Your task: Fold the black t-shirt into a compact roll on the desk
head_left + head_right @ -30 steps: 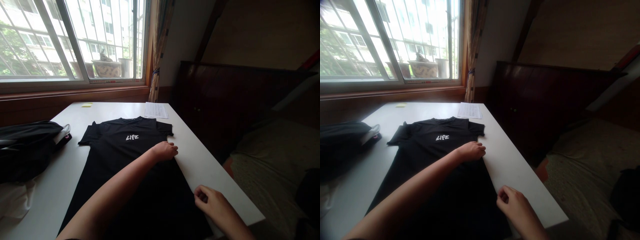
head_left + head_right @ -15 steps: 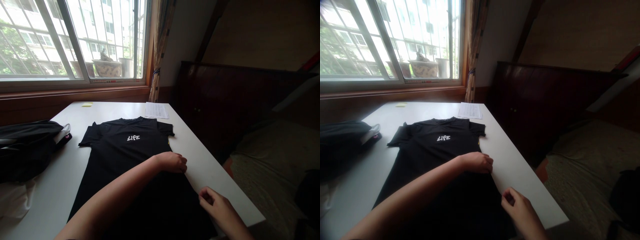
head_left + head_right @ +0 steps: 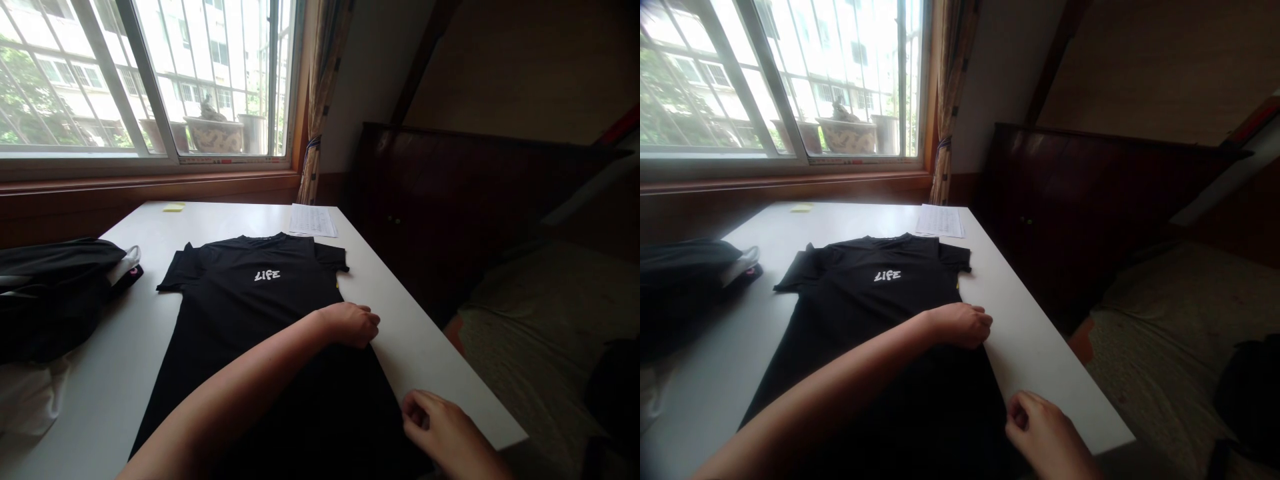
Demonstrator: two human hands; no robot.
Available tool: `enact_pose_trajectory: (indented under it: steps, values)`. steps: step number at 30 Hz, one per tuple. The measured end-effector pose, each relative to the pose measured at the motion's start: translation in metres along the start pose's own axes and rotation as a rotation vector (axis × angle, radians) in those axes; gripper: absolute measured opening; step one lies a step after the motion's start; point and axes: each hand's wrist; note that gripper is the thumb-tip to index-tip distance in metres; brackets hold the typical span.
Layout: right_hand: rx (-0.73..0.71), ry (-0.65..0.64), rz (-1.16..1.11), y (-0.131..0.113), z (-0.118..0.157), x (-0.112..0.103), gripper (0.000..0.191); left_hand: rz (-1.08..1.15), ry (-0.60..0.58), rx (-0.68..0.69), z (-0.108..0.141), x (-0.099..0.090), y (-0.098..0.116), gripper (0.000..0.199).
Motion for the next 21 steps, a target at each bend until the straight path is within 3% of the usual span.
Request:
enact_pose_trajectory:
  steps: [9,15,18,21]
  values:
    - [0.038,0.069,-0.070,0.017,0.007,0.001,0.008,0.148,0.055,-0.192,0.007,0.020,0.007,0.014]
    - [0.020,-0.016,-0.106,0.020,0.008,-0.008,0.008,0.280,0.095,-0.181,0.042,0.010,0.000,0.023]
    - [-0.009,0.075,-0.081,0.016,0.003,-0.015,0.012,0.283,0.109,-0.169,0.061,0.004,-0.008,0.026]
    - [-0.042,0.171,-0.059,0.005,-0.011,-0.021,0.016,0.206,0.141,-0.271,0.082,0.003,-0.020,0.032]
Point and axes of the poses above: each hand's wrist, its own z-axis away from the middle knuckle, its own x-axis out of the palm, y = z × x, and after that the axes turned 13 degrees about -x, right-handed
